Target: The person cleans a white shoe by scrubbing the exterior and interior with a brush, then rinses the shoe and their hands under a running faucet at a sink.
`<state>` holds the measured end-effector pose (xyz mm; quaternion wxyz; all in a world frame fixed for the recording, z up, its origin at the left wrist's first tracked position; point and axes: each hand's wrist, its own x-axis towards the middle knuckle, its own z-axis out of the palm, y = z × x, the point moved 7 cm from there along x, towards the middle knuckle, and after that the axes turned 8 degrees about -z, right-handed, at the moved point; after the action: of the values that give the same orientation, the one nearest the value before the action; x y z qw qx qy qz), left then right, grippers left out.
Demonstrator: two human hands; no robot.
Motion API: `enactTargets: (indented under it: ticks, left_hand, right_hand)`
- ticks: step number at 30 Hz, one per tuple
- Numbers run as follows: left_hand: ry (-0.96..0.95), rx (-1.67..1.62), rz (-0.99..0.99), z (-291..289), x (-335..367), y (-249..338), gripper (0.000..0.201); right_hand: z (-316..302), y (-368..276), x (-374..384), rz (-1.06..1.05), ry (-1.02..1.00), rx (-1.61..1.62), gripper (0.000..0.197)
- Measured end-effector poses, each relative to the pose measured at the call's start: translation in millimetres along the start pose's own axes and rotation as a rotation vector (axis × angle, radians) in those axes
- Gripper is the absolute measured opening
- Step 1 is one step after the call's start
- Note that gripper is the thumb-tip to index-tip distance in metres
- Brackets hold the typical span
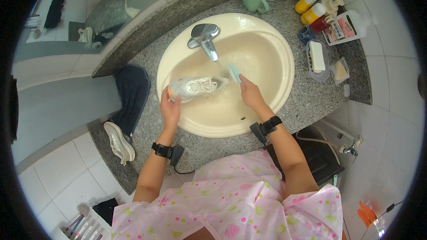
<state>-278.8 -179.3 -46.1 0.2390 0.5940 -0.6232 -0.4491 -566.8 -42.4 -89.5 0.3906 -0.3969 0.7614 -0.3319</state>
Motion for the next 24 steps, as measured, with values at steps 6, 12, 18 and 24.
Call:
enactTargets:
  ticks: [6, 12, 18, 24]
  left_hand:
    - [-0.09, -0.168, -0.259, 4, 6, -17, 0.053]
    - [-0.457, -0.037, -0.52, 63, 9, -40, 0.046]
    - [-0.658, 0.587, -0.065, 101, -16, -22, 0.069]
    - [-0.644, 1.028, 0.283, 117, -33, 6, 0.07]
  right_hand:
    - [-37, -3, -11, -0.041, 0.128, -0.009, 0.039]
    - [-41, -6, -16, -0.072, 0.103, 0.099, 0.041]
    - [-42, -20, -21, 0.114, -0.004, 0.125, 0.04]
    - [-47, -17, -16, -0.151, 0.071, -0.096, 0.038]
